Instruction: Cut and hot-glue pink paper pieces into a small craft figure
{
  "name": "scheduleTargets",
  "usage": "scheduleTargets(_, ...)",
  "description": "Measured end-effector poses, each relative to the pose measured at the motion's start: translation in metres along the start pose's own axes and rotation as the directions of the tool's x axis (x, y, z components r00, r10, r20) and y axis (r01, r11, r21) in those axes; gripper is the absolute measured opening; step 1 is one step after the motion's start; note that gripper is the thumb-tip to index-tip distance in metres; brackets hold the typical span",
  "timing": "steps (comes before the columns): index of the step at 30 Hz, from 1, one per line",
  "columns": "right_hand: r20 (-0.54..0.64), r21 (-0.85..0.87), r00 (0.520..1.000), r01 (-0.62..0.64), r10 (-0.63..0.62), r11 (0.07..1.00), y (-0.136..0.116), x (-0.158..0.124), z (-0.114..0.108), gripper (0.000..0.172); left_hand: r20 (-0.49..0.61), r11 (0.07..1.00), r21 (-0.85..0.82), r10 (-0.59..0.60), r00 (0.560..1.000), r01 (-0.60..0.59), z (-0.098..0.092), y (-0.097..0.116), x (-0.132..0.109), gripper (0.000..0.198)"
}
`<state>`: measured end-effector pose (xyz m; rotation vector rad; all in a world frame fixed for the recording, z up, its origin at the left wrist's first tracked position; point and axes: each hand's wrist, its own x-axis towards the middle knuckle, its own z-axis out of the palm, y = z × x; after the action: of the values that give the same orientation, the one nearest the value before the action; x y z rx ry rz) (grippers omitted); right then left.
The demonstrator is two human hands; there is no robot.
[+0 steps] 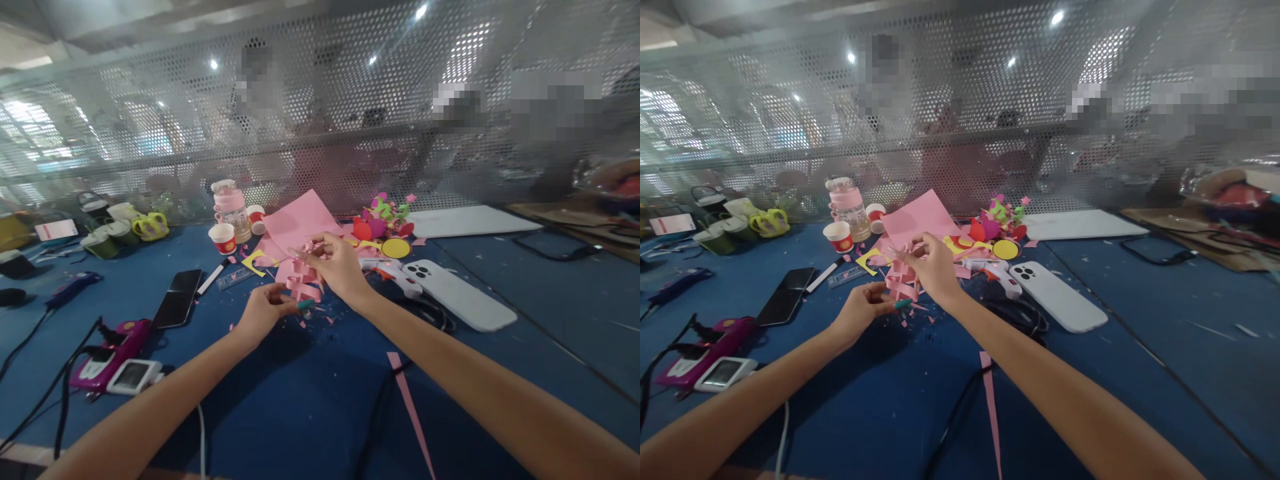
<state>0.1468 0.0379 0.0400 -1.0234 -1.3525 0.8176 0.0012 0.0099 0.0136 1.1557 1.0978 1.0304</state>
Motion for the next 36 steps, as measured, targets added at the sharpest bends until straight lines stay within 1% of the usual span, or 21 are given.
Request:
scheduleTargets(3, 0.094, 0.021, 0.995, -0.02, 0.018, 1.0, -0.003, 0.003, -0.005, 0.039, 0.029, 0.999, -0.038, -0.004, 1.0, 0.005, 0.001, 0.0, 0.001, 0.037)
scheduleTargets(6, 0.178, 0.014, 0.984, -0.033, 0.03, 0.999, -0.006, 0.007, -0.012, 0.046, 0.06, 0.998, -0.061, -0.007, 0.998, 0.01, 0.001, 0.001, 0.001, 0.037)
scheduleTargets(10, 0.184, -0.066, 0.983, 0.007, 0.005, 0.998, -0.008, 0.011, -0.018, 0.046, 0.075, 0.999, -0.041, -0.007, 0.997, 0.01, 0.001, 0.0, 0.002, 0.037)
scheduleTargets(12, 0.177, -0.073, 0.984, -0.012, 0.025, 0.997, -0.008, 0.012, -0.018, 0.047, 0.068, 0.999, -0.035, 0.014, 0.998, -0.012, 0.0, 0.0, 0.002, 0.034)
scheduleTargets(15, 0.115, -0.119, 0.99, -0.071, 0.085, 0.99, -0.005, 0.015, -0.017, 0.048, 0.02, 0.997, -0.054, 0.061, 0.998, -0.06, 0.0, 0.0, 0.002, 0.033)
scheduleTargets(16, 0.116, -0.149, 0.988, -0.085, 0.102, 0.985, -0.004, 0.015, -0.017, 0.046, -0.007, 0.995, -0.066, 0.071, 0.997, -0.072, -0.001, 0.001, 0.002, 0.035)
scheduleTargets(18, 0.187, -0.204, 0.968, -0.128, 0.167, 0.971, -0.001, 0.014, -0.015, 0.042, -0.069, 0.992, -0.087, 0.086, 0.994, -0.092, -0.002, 0.002, 0.003, 0.041)
scheduleTargets(19, 0.245, -0.215, 0.945, -0.165, 0.216, 0.963, 0.0, 0.012, -0.014, 0.04, -0.1, 0.99, -0.094, 0.096, 0.99, -0.105, -0.002, 0.003, 0.003, 0.043)
scheduleTargets(20, 0.293, -0.212, 0.917, -0.215, 0.272, 0.953, 0.0, 0.01, -0.012, 0.039, -0.126, 0.988, -0.095, 0.108, 0.986, -0.121, -0.003, 0.003, 0.003, 0.046)
scheduleTargets(22, 0.335, -0.182, 0.869, -0.319, 0.364, 0.93, -0.002, 0.005, -0.008, 0.034, -0.157, 0.985, -0.087, 0.132, 0.979, -0.147, -0.004, 0.004, 0.004, 0.05)
scheduleTargets(24, 0.328, -0.136, 0.849, -0.39, 0.413, 0.911, -0.004, 0.0, -0.005, 0.03, -0.157, 0.985, -0.081, 0.137, 0.978, -0.152, -0.006, 0.004, 0.005, 0.052)
scheduleTargets(27, 0.296, -0.048, 0.839, -0.465, 0.457, 0.884, -0.008, -0.003, -0.002, 0.026, -0.122, 0.985, -0.089, 0.135, 0.983, -0.146, -0.007, 0.004, 0.005, 0.053)
scheduleTargets(29, 0.29, 0.013, 0.835, -0.493, 0.468, 0.87, -0.01, -0.002, -0.002, 0.026, -0.092, 0.985, -0.095, 0.136, 0.986, -0.144, -0.007, 0.004, 0.004, 0.052)
scheduleTargets(33, 0.309, 0.041, 0.832, -0.496, 0.461, 0.867, -0.009, -0.002, -0.003, 0.025, -0.071, 0.986, -0.105, 0.124, 0.99, -0.131, -0.006, 0.005, 0.003, 0.053)
scheduleTargets(36, 0.314, 0.04, 0.838, -0.48, 0.445, 0.876, -0.006, -0.002, -0.004, 0.026, -0.068, 0.988, -0.099, 0.114, 0.991, -0.12, -0.006, 0.005, 0.003, 0.053)
